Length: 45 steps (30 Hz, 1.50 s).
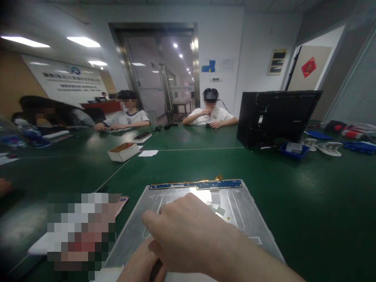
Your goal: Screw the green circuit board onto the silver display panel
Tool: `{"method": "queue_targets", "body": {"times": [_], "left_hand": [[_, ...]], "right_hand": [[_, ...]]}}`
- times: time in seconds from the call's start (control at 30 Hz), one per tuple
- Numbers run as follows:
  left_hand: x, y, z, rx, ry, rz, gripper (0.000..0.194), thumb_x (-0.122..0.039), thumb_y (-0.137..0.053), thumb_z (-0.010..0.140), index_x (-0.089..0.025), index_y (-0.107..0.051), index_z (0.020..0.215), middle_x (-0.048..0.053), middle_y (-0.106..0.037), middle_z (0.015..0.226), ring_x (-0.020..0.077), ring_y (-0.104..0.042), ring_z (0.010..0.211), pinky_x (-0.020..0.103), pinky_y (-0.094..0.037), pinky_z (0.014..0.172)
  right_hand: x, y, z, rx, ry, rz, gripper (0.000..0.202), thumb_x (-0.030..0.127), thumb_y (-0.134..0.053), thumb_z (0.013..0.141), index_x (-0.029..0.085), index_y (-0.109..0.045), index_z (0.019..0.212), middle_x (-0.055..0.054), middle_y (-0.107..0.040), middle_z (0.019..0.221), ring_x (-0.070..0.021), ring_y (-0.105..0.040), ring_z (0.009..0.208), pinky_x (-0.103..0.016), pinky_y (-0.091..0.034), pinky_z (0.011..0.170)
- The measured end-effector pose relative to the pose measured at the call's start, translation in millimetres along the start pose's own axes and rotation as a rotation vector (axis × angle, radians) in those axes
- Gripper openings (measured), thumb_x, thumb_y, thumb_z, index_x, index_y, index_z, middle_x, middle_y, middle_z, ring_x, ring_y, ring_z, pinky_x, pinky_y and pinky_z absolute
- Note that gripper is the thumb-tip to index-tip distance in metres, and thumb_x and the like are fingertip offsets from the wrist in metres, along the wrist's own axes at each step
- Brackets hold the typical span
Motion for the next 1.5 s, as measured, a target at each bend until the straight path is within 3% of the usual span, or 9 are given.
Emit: {"method": "queue_targets", "body": {"times": [0.1,0.2,0.4,0.67,0.8,1.0,1.27,1.5], "left_hand": [[-1.2,2.6,0.9,-0.050,-0.048,-0.010,0.025,-0.009,-0.051,0.085,-0.023,-0.062,0.101,0.006,-0.072,0.096,0.0232,-0.070,0.084,0.030,-0.057,0.071],[-4.7,5.5,3.6,-0.093,-0.075,-0.038,0.023,-0.009,-0.051,0.082,-0.024,-0.062,0.096,0.005,-0.073,0.093,0.0227,-0.071,0.081,0.028,-0.057,0.068],[-6.8,5.5,7.1,-0.054,-0.024,-0.064,0.026,-0.008,-0.049,0.082,-0.024,-0.063,0.097,0.005,-0.073,0.093,0.0223,-0.071,0.082,0.029,-0.057,0.070],[-3.7,3.2,2.1,-0.001,0.015,-0.043,0.026,-0.010,-0.050,0.085,-0.023,-0.066,0.102,0.008,-0.073,0.097,0.0249,-0.070,0.085,0.032,-0.058,0.072],[-3.1,2.0,0.3,-0.017,0.032,-0.016,0.024,-0.009,-0.048,0.085,-0.023,-0.065,0.096,0.007,-0.072,0.093,0.0237,-0.069,0.081,0.032,-0.056,0.071],[-6.2,3.8,4.1,-0.003,0.031,-0.053,0.022,-0.011,-0.050,0.085,-0.023,-0.064,0.096,0.007,-0.071,0.095,0.0241,-0.068,0.084,0.031,-0.056,0.073],[-4.6,2.7,0.7,0.029,0.029,-0.039,0.021,-0.010,-0.050,0.087,-0.022,-0.064,0.099,0.007,-0.071,0.098,0.0237,-0.068,0.087,0.032,-0.056,0.075],[-1.8,-0.5,-1.3,-0.022,-0.010,0.010,0.023,-0.009,-0.048,0.086,-0.022,-0.064,0.098,0.007,-0.071,0.095,0.0229,-0.069,0.085,0.031,-0.055,0.073]], "right_hand": [[0.4,-3.1,-0.6,-0.016,0.004,-0.007,0.014,0.034,-0.057,0.095,0.020,-0.056,0.094,-0.002,-0.069,0.077,-0.0166,-0.061,0.059,-0.029,-0.019,0.045],[2.5,-0.3,-1.9,-0.019,0.026,0.020,0.010,0.028,-0.059,0.089,0.019,-0.057,0.093,-0.003,-0.069,0.081,-0.0161,-0.060,0.060,-0.028,-0.021,0.045],[5.2,7.7,-1.7,-0.007,0.070,0.077,0.013,0.022,-0.062,0.078,0.017,-0.058,0.089,-0.003,-0.066,0.081,-0.0143,-0.054,0.058,-0.027,-0.024,0.043],[1.1,0.9,0.4,-0.008,0.037,0.028,0.011,0.024,-0.062,0.087,0.019,-0.057,0.095,-0.002,-0.069,0.081,-0.0157,-0.060,0.060,-0.028,-0.021,0.044],[0.2,-0.4,-0.7,-0.009,0.019,0.014,0.012,0.031,-0.059,0.093,0.020,-0.056,0.095,-0.002,-0.069,0.079,-0.0166,-0.063,0.062,-0.028,-0.020,0.045],[2.3,4.5,-2.1,-0.012,0.053,0.037,0.012,0.022,-0.063,0.081,0.018,-0.056,0.089,-0.003,-0.067,0.082,-0.0147,-0.057,0.059,-0.027,-0.023,0.044],[1.3,3.1,-0.4,-0.027,0.044,0.018,0.009,0.023,-0.061,0.087,0.019,-0.056,0.093,-0.002,-0.068,0.081,-0.0145,-0.058,0.059,-0.027,-0.021,0.044],[1.0,-2.4,1.3,-0.025,0.036,0.012,0.011,0.028,-0.062,0.091,0.020,-0.056,0.095,-0.002,-0.069,0.082,-0.0165,-0.061,0.062,-0.029,-0.020,0.046]]}}
Point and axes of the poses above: each hand's wrist, its own z-axis towards the middle knuckle, its own y-axis out of the back of the hand, x = y × z, the point moved 5 cm from there along z, towards the middle knuckle
